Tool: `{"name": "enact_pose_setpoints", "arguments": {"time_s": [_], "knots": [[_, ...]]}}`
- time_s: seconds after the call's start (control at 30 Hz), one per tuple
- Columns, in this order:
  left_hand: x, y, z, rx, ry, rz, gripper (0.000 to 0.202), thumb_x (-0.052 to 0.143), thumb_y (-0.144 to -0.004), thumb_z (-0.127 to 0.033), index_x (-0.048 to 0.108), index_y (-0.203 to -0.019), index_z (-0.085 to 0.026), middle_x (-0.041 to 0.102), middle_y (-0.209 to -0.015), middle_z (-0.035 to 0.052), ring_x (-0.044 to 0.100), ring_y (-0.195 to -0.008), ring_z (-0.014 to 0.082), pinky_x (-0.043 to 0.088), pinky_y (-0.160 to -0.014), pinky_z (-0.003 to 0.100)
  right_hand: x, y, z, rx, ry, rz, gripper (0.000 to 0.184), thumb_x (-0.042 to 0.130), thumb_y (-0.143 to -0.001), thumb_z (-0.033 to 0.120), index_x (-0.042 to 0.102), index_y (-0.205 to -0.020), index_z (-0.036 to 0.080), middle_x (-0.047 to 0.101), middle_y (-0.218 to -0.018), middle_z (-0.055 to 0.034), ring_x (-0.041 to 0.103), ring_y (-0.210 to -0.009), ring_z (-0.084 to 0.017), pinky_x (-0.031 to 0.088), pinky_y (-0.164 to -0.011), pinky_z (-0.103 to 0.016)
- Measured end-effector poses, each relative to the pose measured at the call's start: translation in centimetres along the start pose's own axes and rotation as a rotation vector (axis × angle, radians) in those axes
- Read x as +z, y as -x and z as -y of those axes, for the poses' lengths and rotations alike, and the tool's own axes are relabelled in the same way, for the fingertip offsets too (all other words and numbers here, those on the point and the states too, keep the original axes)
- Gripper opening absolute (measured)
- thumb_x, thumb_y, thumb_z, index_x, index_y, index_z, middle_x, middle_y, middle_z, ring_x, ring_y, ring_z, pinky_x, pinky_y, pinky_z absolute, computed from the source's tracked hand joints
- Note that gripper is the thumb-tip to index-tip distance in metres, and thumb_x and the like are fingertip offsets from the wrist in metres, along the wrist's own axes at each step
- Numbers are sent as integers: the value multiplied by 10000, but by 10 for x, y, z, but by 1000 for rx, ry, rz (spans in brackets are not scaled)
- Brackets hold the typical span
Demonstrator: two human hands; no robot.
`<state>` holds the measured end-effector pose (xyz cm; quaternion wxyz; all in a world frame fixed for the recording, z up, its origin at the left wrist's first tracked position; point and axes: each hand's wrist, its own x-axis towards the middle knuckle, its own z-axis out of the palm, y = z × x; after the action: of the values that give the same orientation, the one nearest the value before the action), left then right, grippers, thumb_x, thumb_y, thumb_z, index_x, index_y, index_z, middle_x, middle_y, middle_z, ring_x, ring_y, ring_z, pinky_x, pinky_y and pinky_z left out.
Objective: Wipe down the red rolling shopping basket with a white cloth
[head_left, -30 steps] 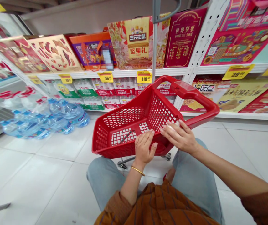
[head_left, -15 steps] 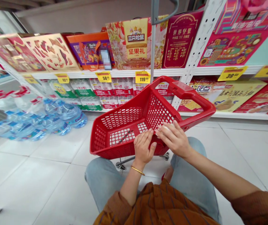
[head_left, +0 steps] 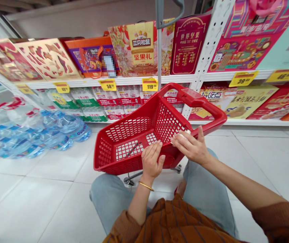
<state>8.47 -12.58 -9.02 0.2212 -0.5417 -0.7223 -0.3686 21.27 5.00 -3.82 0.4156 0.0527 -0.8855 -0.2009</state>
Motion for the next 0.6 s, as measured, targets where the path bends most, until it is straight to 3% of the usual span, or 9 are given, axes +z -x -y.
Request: {"name": "enact_pose_setpoints", "arguments": {"time_s": [0.17,0.4,0.5,0.6], "knots": [[1,0,0,4,14,-13,466,313,-1000,-376,521,-1359,-164,655,-1275,109,573,-1209,218,345,-1018,378,-7,5,-4,41,0,24,264,558,-926,166,640,-1166,236,713,-1119,-36,566,-1192,-238,111,-1175,-656],[0,0,-3,-43,15,-21,478,279,-1007,-394,553,-1332,-175,666,-1256,106,581,-1200,213,363,-1002,379,-11,0,7,231,-99,4,333,543,-931,156,605,-1247,244,697,-1140,-69,553,-1192,-242,251,-1153,-627],[1,1,-3,-48,23,-29,508,237,-1014,-408,557,-1331,-173,670,-1247,110,577,-1206,211,366,-1000,380,-6,-9,13,174,-110,16,284,608,-906,199,639,-1185,239,699,-1154,-59,568,-1170,-229,283,-1160,-573],[1,2,1,-38,27,-30,519,214,-1018,-409,548,-1342,-179,669,-1250,107,574,-1211,210,369,-999,385,0,-13,12,76,-31,-6,204,634,-901,245,669,-1102,254,722,-1101,-21,601,-1117,-207,232,-1181,-574]]}}
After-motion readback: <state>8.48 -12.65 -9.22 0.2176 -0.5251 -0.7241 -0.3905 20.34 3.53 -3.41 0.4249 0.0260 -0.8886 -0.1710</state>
